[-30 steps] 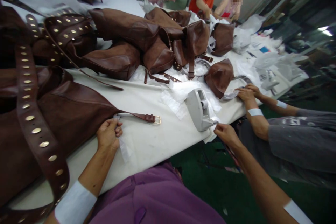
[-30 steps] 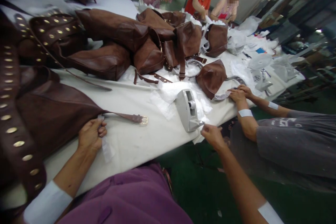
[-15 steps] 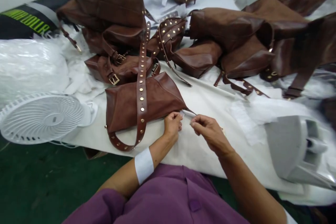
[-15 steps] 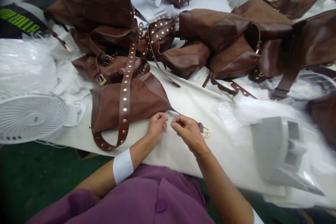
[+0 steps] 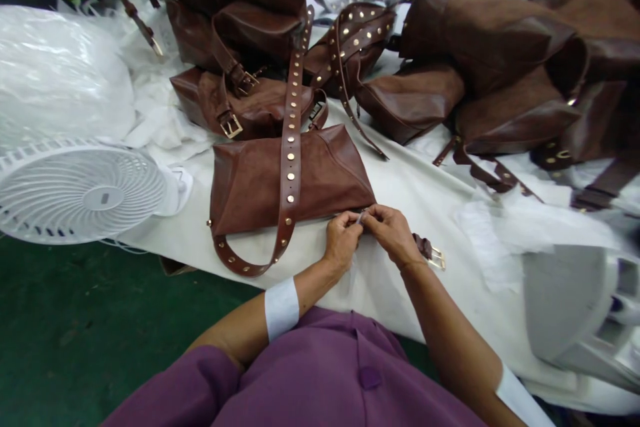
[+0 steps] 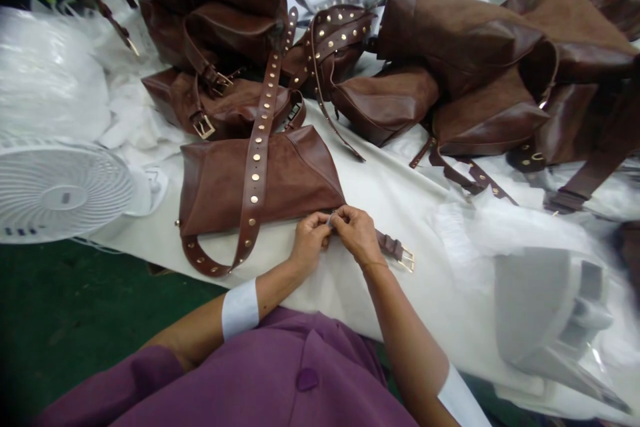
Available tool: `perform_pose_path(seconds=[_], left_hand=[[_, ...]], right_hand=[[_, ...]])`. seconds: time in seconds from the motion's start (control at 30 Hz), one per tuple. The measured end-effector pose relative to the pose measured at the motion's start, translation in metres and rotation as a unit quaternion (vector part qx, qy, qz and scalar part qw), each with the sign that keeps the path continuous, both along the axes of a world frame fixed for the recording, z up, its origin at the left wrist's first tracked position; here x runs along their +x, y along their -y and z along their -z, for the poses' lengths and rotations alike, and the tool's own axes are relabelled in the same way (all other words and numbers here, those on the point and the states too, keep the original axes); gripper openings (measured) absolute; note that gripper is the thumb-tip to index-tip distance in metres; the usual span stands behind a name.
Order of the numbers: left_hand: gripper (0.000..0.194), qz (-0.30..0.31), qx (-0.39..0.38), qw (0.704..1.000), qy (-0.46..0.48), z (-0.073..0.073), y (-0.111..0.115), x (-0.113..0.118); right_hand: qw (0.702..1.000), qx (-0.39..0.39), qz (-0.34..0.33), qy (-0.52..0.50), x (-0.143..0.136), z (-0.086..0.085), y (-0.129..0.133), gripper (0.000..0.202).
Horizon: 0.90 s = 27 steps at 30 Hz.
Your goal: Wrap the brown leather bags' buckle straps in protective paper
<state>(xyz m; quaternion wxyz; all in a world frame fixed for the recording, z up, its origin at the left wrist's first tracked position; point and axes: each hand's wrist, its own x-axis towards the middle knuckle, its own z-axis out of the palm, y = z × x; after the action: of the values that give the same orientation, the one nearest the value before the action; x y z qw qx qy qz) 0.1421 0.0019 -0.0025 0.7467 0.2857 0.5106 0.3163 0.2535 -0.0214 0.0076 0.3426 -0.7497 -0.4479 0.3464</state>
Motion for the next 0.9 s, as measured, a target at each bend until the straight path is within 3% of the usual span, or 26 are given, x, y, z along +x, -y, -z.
perform_pose_path(seconds=[0.1, 0.5, 0.7, 0.9], left_hand=[[0.007, 0.003, 0.046, 0.999, 0.004, -0.002, -0.001, -0.001], [0.022, -0.019, 0.07, 0.997, -0.036, 0.009, 0.0, 0.008], [0.018, -0.047, 0.06, 0.996, -0.047, 0.009, 0.0, 0.011], [0.013, -0.045, 0.018, 0.999, -0.021, 0.004, 0.0, 0.011]], right_hand=[[0.999, -0.016, 0.009, 0.03, -0.002, -0.003, -0.002, 0.019], [0.991, -0.07, 0.009, 0.115, 0.0, -0.014, -0.009, 0.022], [0.994, -0.07, -0.004, 0.082, 0.004, -0.016, 0.0, 0.022], [0.993, -0.06, 0.027, 0.1, 0.007, -0.018, 0.007, 0.016]])
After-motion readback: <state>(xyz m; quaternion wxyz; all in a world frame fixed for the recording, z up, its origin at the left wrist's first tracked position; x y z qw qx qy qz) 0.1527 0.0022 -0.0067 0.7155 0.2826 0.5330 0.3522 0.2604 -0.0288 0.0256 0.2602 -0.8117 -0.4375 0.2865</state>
